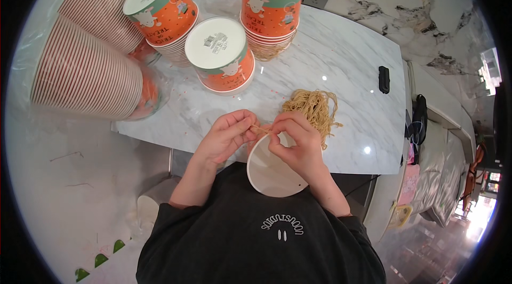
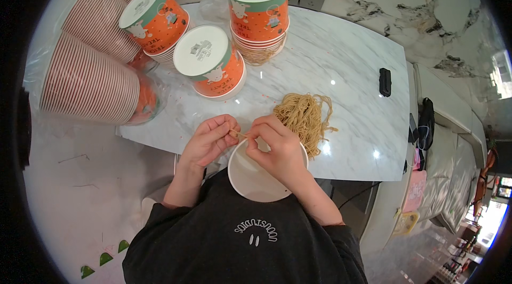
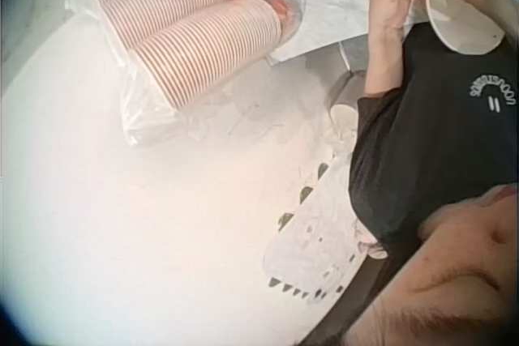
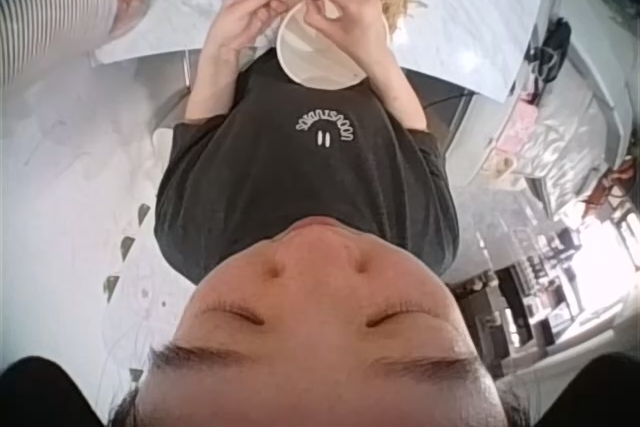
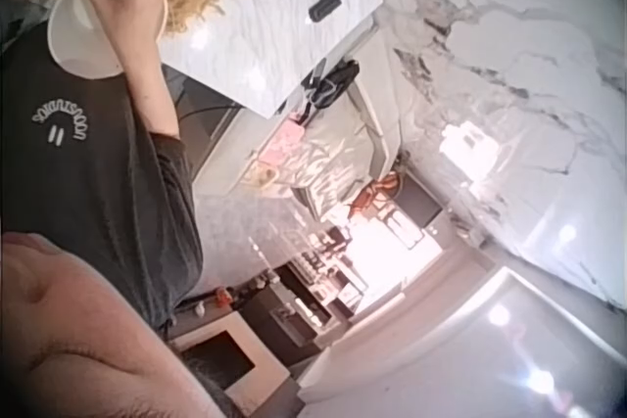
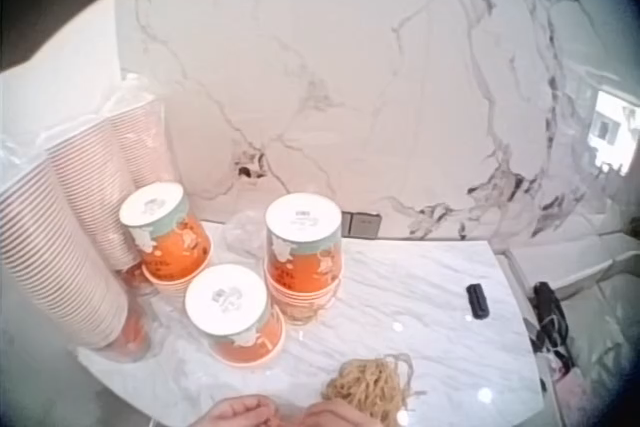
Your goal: Portioning dry noodles into printed paper cups at a workstation.
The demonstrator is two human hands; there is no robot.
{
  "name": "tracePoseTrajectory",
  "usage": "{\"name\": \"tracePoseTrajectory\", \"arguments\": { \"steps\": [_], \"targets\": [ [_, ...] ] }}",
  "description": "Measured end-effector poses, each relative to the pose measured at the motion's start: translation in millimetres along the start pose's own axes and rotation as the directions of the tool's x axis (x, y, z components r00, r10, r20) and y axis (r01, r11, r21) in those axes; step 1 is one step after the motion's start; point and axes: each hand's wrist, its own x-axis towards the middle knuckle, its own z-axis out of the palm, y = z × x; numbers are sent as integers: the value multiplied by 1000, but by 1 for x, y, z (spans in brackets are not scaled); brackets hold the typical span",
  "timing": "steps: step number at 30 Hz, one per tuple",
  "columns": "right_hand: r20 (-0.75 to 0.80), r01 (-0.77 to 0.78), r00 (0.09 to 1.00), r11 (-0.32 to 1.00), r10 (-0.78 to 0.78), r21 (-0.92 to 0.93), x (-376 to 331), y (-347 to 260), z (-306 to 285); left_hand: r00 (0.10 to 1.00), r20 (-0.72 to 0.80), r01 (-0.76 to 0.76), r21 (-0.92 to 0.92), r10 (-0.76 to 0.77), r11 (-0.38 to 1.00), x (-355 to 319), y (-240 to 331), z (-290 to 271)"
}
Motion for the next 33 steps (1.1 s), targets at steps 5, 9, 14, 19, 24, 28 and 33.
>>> {"name": "tracePoseTrajectory", "arguments": {
  "steps": [5, 9, 14, 19, 24, 28, 33],
  "targets": [
    [-9, -32, 999, 999, 32, -14, -1, 0, -3, 997, 80, 2, 207, -19, 978, -2, 5, -12],
    [17, -95, 995, 996, 95, 3, 2, 0, -10, 993, 54, 70, 418, -102, 906, -4, 25, -3],
    [50, -98, 994, 995, 97, 8, 2, -1, -9, 994, 93, -4, 580, -61, 814, 2, 24, 11],
    [104, -19, 994, 1000, 20, -11, 0, 1, -9, 999, 26, 5, 723, -35, 691, 5, 37, 9],
    [104, -58, 992, 996, 65, -70, -3, -3, -5, 995, 90, -95, 831, 36, 548, 3, 45, 4],
    [101, -93, 990, 991, 103, -96, 0, -3, -10, 988, 96, -140, 899, 124, 414, 0, 64, 11],
    [254, -59, 962, 985, 100, -164, 21, -9, -20, 980, 113, -176, 877, 164, 447, 5, 71, 23]
  ]
}}
